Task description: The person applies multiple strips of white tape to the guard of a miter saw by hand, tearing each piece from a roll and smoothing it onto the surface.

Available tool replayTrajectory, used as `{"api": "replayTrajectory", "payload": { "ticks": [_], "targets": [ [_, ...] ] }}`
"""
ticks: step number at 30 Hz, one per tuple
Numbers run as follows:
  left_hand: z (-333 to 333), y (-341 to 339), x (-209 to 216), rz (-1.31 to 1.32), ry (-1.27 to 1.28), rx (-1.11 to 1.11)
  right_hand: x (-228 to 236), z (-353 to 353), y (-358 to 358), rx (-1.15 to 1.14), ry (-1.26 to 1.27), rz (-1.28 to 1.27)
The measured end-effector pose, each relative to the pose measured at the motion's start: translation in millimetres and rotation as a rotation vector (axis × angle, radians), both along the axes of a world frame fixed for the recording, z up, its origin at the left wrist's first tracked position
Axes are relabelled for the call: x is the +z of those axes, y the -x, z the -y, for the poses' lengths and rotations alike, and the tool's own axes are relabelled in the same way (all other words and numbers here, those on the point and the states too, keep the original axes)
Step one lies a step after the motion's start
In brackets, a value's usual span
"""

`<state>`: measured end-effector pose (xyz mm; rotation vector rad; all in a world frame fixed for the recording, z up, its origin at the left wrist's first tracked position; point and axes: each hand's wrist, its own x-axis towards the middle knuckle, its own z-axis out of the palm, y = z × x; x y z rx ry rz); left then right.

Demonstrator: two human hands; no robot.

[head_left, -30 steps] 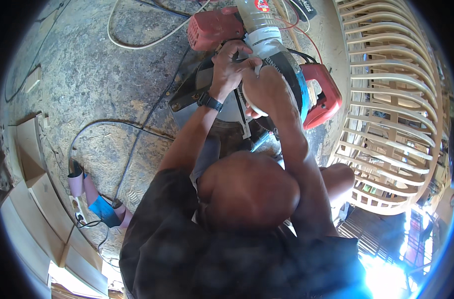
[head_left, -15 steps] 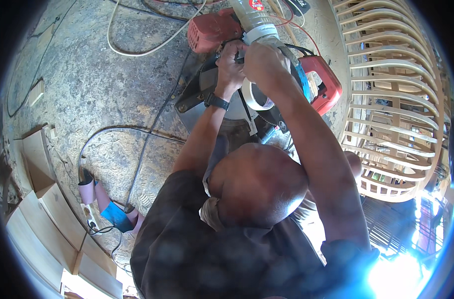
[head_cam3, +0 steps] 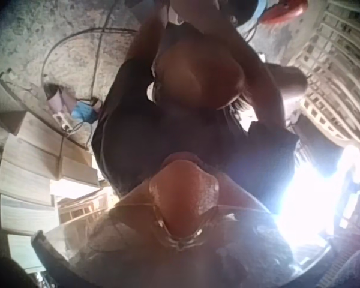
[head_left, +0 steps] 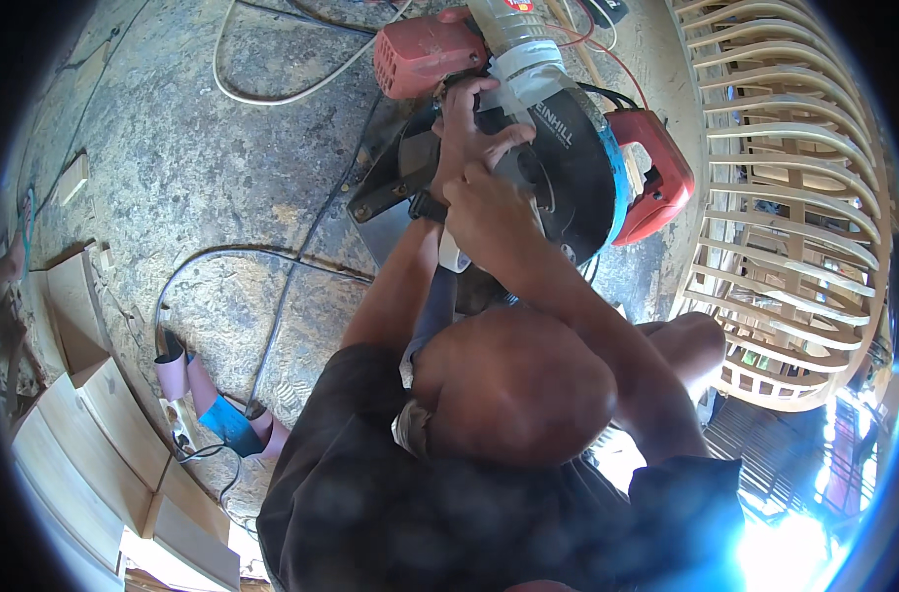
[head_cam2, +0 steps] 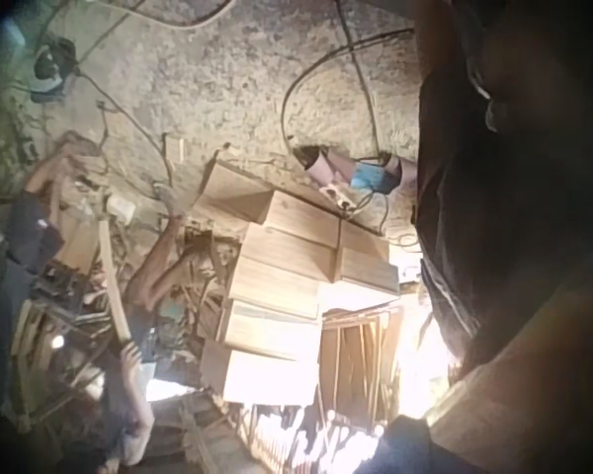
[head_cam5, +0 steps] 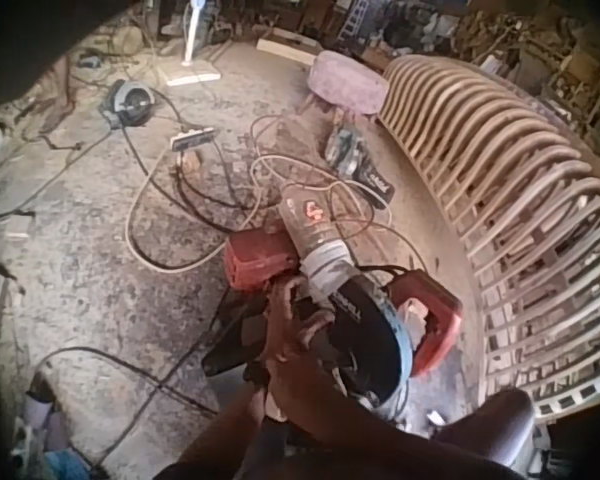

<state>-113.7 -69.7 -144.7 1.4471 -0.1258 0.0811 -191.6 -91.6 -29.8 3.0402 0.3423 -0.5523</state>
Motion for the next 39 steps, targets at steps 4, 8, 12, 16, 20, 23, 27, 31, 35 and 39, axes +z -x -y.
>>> {"api": "replayTrajectory", "payload": {
  "ticks": [4, 8, 12, 16, 20, 23, 27, 31, 35, 39],
  "targets": [
    [-4, 9, -16, 0.284, -0.092, -0.047, -19, 32, 34, -0.13, -0.657, 0.057],
    [-3, 28, -8, 0.329, -0.317, -0.15, -19, 50, 58, -0.23, -0.978, 0.047],
    [-3, 43, 26, 0.353, -0.422, -0.218, 2, 74, 70, -0.286, -1.004, -0.111],
    [-2, 51, 31, 0.276, -0.372, -0.26, 5, 90, 86, -0.324, -1.273, -0.142],
    [11, 51, 29, 0.181, -0.216, -0.23, 19, 98, 92, -0.346, -1.477, -0.091],
    [25, 54, 21, 0.192, -0.15, -0.18, 40, 111, 92, -0.223, -1.454, -0.003],
    [33, 52, 12, 0.182, -0.169, -0.124, 61, 128, 97, -0.297, -1.536, 0.104],
    [40, 46, 15, 0.124, -0.266, -0.052, 80, 145, 116, -0.393, -1.588, 0.166],
    [38, 26, 30, 0.06, -0.194, -0.007, 97, 143, 135, -0.497, -1.655, 0.158],
    [29, 11, 7, 0.171, -0.379, 0.064, 107, 146, 144, -0.511, -1.55, 0.118]
  ]
}}
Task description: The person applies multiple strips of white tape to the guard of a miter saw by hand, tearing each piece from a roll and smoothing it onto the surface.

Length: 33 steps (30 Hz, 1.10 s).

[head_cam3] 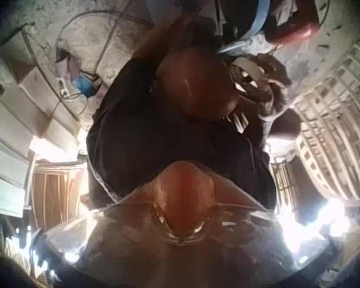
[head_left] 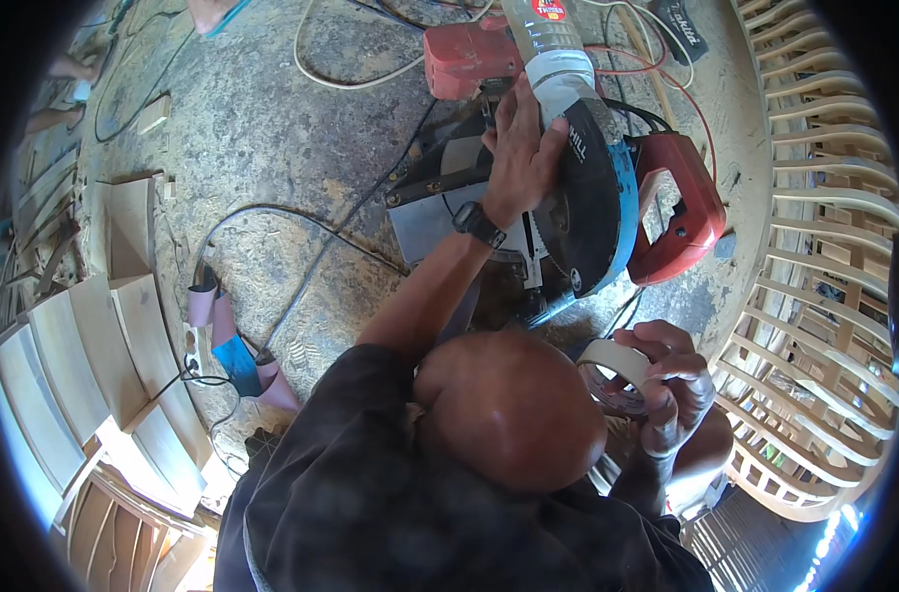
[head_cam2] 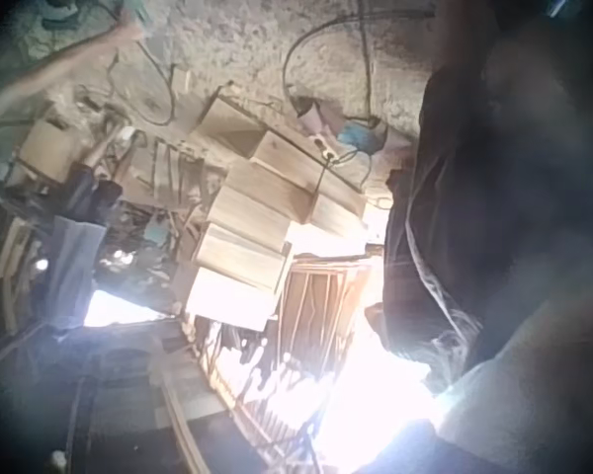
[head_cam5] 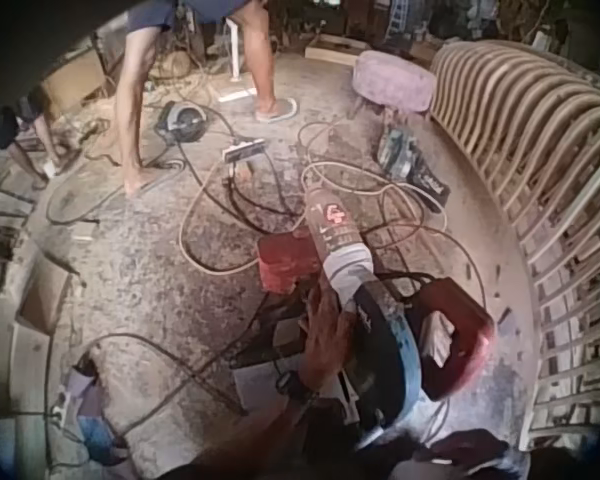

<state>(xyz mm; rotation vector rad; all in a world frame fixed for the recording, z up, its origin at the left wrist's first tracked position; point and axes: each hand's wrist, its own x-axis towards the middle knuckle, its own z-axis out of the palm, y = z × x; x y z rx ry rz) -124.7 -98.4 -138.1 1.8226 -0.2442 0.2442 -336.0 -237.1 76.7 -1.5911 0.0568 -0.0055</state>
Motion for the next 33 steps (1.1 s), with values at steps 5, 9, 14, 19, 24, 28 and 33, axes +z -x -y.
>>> {"api": "replayTrajectory", "payload": {
  "ticks": [5, 9, 14, 19, 24, 28, 33],
  "targets": [
    [6, 1, 13, -0.099, 0.006, -0.006, -3, 8, 4, -0.032, 0.023, 0.07],
    [0, 15, -4, -0.002, -0.057, -0.028, -3, 9, 4, -0.05, 0.032, 0.046],
    [6, 47, 31, -0.196, 0.014, -0.109, -5, 17, 9, -0.089, 0.008, 0.035],
    [4, 47, 47, -0.137, -0.031, -0.052, -8, 18, 13, -0.109, 0.012, 0.013],
    [0, 53, 62, -0.144, -0.081, -0.046, -12, 22, 11, -0.104, 0.006, 0.014],
    [0, 45, 73, -0.161, -0.113, -0.04, -14, 24, 9, -0.058, 0.019, 0.031],
    [-6, 46, 74, -0.226, -0.081, -0.051, -15, 20, 4, -0.028, 0.038, 0.062]
  ]
}}
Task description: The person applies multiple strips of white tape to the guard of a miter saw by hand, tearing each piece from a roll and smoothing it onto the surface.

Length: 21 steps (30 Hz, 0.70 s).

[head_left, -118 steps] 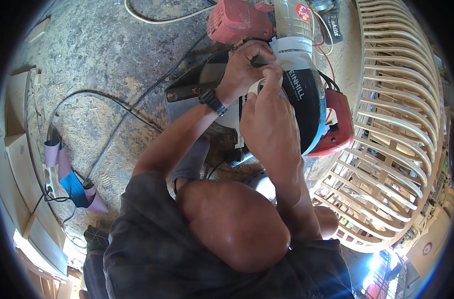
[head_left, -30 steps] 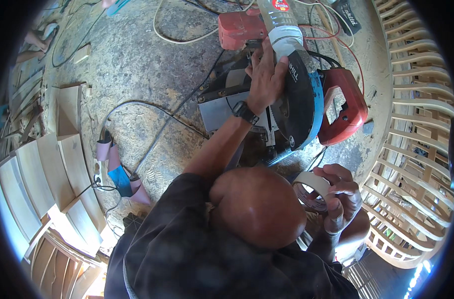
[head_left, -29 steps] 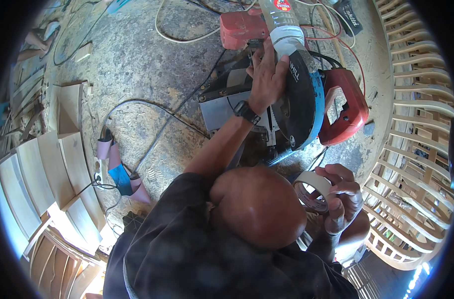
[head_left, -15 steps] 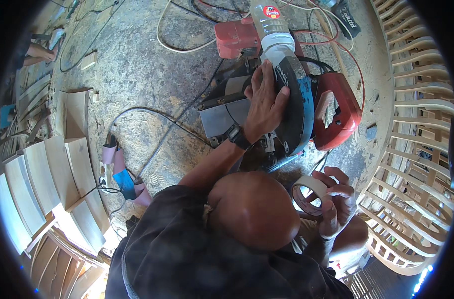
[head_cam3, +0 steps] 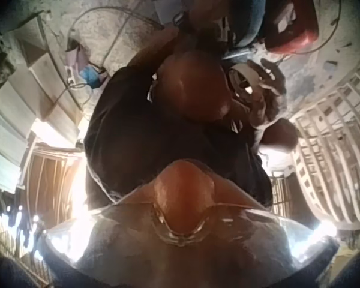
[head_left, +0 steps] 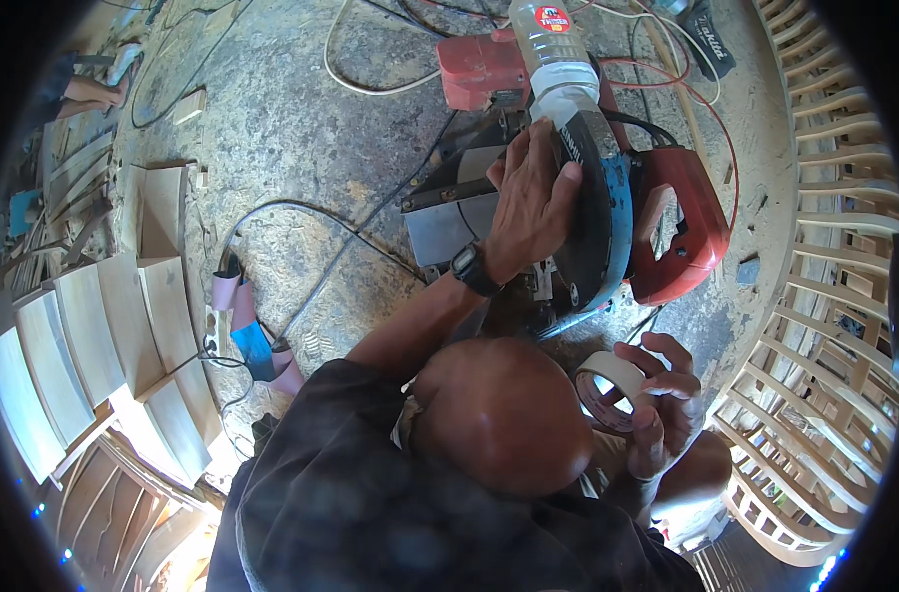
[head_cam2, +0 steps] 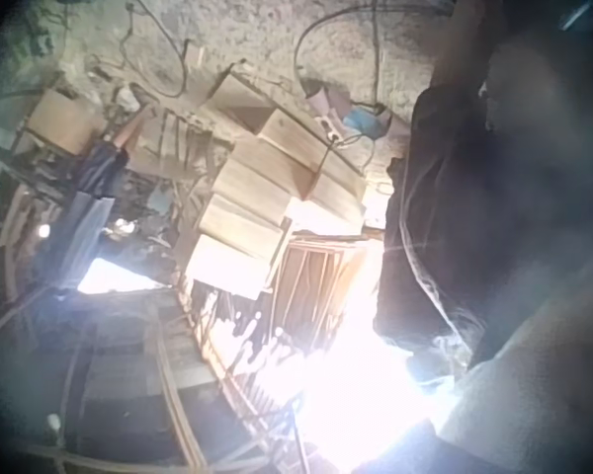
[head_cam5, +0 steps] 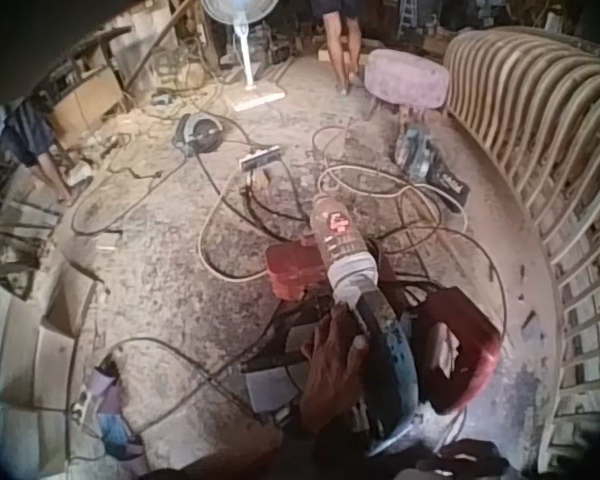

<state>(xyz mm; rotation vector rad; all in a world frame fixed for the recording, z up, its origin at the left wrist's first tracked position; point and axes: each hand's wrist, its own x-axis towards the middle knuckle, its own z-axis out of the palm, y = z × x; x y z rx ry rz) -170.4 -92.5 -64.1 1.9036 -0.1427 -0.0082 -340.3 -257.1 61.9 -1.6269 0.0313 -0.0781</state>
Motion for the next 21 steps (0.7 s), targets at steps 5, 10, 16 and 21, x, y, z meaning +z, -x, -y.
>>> {"api": "replayTrajectory", "payload": {
  "ticks": [5, 10, 16, 21],
  "targets": [
    [4, -6, -42, -0.004, 0.09, 0.035, 2, -6, -6, -0.008, 0.016, 0.021],
    [-6, -31, -64, 0.094, 0.091, -0.01, -1, -14, -8, 0.027, -0.04, -0.021],
    [-21, 8, -55, -0.141, 0.084, -0.081, -6, -19, -14, 0.068, -0.067, -0.075],
    [-66, 42, 11, 0.027, 0.204, -0.353, 2, -44, -32, 0.107, 0.115, -0.181]
  ]
}}
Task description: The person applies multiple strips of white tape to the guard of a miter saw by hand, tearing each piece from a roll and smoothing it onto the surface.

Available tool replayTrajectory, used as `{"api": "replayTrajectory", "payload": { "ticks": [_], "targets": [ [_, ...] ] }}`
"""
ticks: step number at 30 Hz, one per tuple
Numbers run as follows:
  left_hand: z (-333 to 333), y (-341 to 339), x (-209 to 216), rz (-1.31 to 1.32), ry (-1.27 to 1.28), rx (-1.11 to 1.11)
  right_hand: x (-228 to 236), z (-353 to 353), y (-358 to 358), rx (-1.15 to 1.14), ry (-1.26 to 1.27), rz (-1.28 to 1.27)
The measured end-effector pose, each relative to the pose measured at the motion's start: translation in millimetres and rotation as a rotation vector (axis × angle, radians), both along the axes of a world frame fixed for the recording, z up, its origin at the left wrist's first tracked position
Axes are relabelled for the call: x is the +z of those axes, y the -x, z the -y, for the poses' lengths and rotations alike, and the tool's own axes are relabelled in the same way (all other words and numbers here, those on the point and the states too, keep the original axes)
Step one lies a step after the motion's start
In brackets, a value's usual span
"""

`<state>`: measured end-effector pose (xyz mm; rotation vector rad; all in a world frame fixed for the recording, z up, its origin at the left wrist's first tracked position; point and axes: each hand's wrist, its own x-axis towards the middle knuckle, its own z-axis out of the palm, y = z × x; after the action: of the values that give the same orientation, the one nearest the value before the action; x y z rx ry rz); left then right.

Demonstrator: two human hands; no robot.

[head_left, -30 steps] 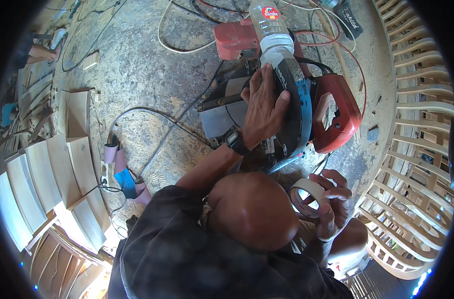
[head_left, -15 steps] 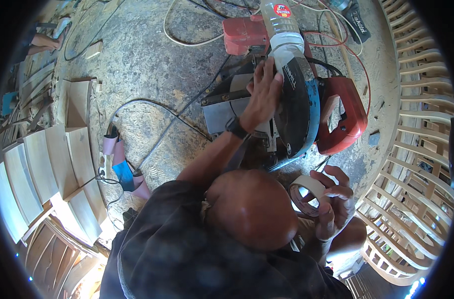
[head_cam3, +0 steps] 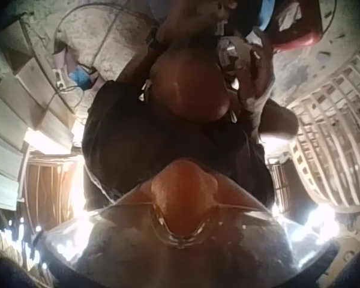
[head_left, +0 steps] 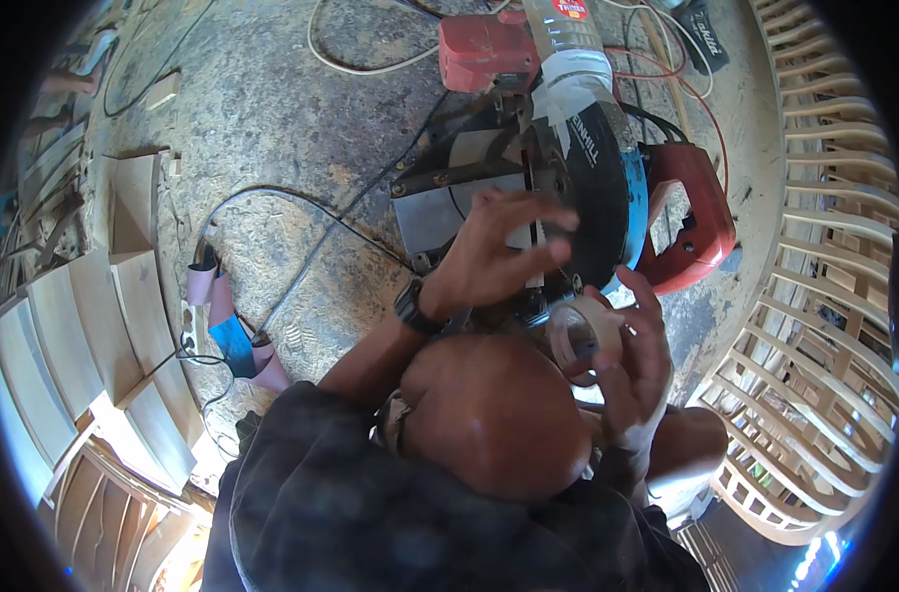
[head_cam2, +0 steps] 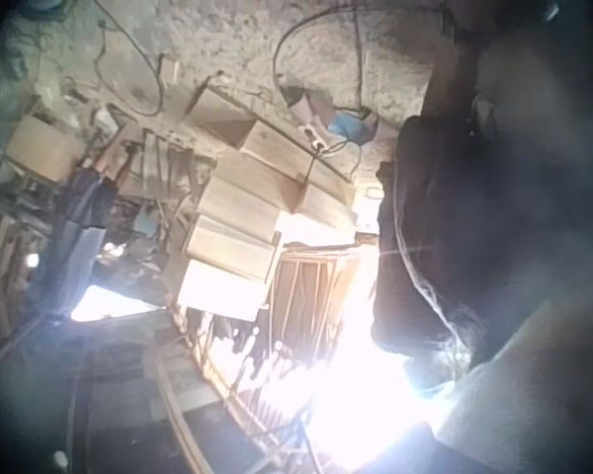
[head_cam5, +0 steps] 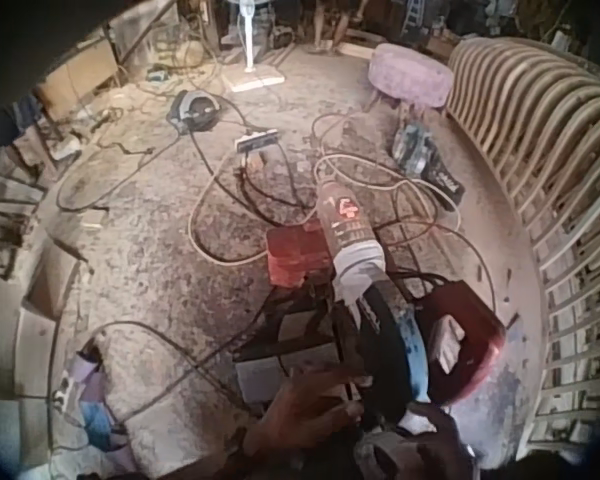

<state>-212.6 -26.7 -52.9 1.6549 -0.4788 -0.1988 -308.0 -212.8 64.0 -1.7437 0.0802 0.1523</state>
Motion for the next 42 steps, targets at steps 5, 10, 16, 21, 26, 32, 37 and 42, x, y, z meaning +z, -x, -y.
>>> {"api": "replayTrajectory", "payload": {
  "ticks": [5, 10, 16, 21, 26, 32, 37, 42],
  "targets": [
    [-18, 6, 21, -0.03, 0.183, -0.219, -2, -24, -11, 0.093, 0.293, -0.143],
    [-24, 16, 25, -0.154, 0.074, -0.067, -14, -37, -24, 0.141, 0.417, -0.09],
    [-38, 20, 19, -0.238, -0.119, 0.124, -52, -59, -35, 0.097, 0.337, -0.096],
    [-50, 7, 8, -0.393, -0.149, 0.255, -59, -73, -38, 0.043, 0.241, -0.101],
    [-39, -23, -10, -0.385, -0.108, 0.364, -67, -80, -65, 0.124, 0.551, -0.25],
    [-41, -30, -39, -0.452, 0.151, 0.351, -94, -85, -76, 0.017, 0.603, -0.279],
    [-43, -14, -51, -0.425, 0.299, 0.29, -117, -91, -76, 0.045, 0.514, -0.129],
    [-56, -5, -42, -0.44, 0.243, 0.368, -113, -102, -72, 0.066, 0.084, -0.252]
  ]
}}
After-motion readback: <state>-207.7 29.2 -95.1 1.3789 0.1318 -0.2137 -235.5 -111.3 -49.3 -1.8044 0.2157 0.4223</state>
